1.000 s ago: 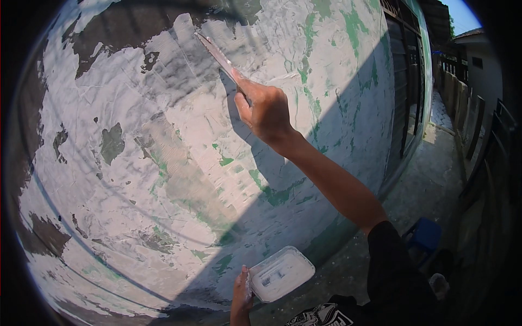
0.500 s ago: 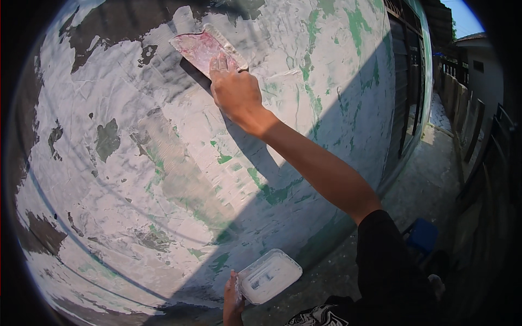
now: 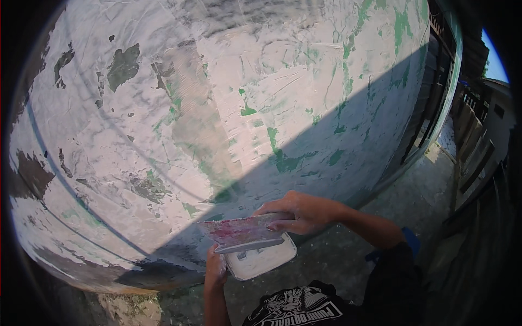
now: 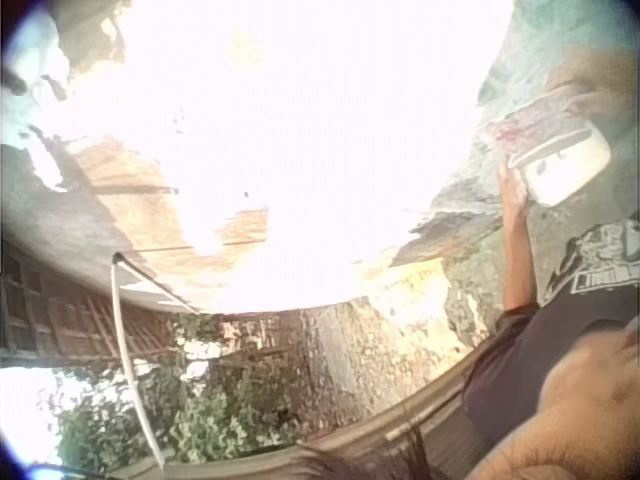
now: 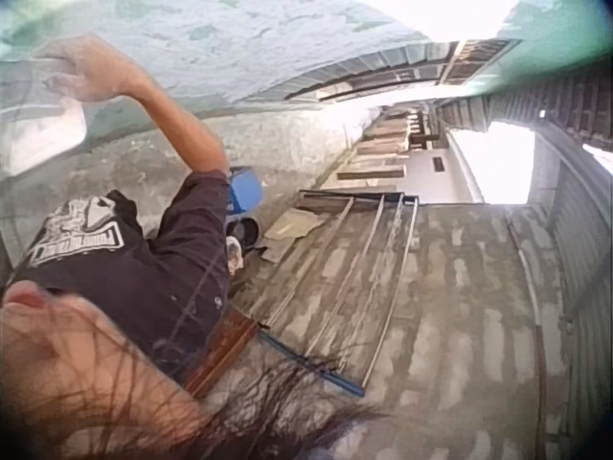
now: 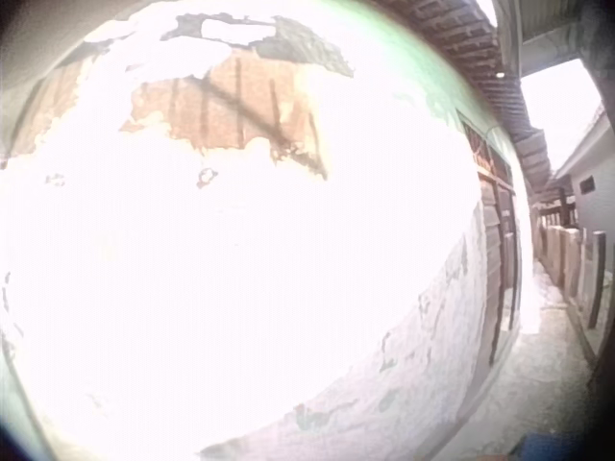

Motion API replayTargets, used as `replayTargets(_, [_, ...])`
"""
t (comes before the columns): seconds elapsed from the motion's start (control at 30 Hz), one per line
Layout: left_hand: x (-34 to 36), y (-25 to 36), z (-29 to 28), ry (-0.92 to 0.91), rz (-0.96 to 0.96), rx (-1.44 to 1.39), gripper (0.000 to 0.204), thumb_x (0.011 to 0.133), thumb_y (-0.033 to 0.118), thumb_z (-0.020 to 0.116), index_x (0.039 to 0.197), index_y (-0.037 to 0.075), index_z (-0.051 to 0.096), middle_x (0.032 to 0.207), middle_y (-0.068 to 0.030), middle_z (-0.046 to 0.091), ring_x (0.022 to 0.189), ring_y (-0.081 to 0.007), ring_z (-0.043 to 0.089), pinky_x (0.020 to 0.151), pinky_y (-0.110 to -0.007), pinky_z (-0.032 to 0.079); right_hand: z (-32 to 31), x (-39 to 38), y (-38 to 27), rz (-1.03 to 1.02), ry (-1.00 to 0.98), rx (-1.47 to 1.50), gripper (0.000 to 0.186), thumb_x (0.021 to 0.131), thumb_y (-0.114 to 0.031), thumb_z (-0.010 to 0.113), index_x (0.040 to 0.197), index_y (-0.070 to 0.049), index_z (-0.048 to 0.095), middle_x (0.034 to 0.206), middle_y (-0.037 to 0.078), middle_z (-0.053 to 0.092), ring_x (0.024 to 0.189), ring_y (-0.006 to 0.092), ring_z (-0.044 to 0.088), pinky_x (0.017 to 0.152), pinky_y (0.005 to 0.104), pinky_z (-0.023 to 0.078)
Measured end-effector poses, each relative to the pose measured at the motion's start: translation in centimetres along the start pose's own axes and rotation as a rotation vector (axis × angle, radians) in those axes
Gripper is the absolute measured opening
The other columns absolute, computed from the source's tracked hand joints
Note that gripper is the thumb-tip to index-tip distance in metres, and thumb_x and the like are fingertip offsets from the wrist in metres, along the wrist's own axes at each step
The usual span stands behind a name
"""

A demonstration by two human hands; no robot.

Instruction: Applying plaster or wall filler to a wall with a putty knife.

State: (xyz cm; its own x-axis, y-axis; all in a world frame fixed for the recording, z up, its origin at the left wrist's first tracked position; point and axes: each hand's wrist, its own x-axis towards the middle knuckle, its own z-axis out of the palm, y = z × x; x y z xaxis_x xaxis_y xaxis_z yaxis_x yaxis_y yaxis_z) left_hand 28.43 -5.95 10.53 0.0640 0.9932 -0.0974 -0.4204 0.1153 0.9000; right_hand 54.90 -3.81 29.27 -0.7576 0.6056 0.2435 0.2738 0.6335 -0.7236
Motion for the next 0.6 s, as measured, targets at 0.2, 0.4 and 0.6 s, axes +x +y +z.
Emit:
replayTargets(0.2, [-0.8,1.6,0.2,0.006,-0.042,0.028,0.043,0.102,0.033,0.042,0.105,-0.006,0.061,0.096,-0.0135,0.066,0.085,-0.0169,0.064,0.079,-0.029,0.052,4.6,-1.7,2.9,-0.017,-0.065,-0.348,0.038,0.083,-0.009,0.060,0.121,-0.011,0.057,0.087,0.013,0.069,0.073,0.0307,0.067,0.060,0.0422,0.050])
replayTargets(0.4, [-1.7,1.7,0.3,-0.042,-0.042,0.040,0.056,0.101,0.041,0.042,0.108,-0.011,0.061,0.097,-0.0151,0.067,0.084,-0.0145,0.065,0.076,-0.027,0.053,8.5,-3.1,4.3,-0.265,0.019,-0.558,0.045,0.074,-0.007,0.063,0.118,-0.016,0.061,0.092,0.006,0.071,0.071,0.0236,0.069,0.056,0.0354,0.055])
replayTargets(0.6, [-2.0,0.8,-0.4,0.020,-0.096,0.018,0.055,0.101,0.040,0.041,0.107,-0.011,0.062,0.093,-0.0147,0.068,0.078,-0.0149,0.065,0.071,-0.027,0.055,8.0,-3.4,4.5,-0.191,-0.152,-0.437,0.056,0.067,-0.004,0.065,0.122,-0.016,0.061,0.093,0.004,0.071,0.072,0.0220,0.069,0.058,0.0332,0.056])
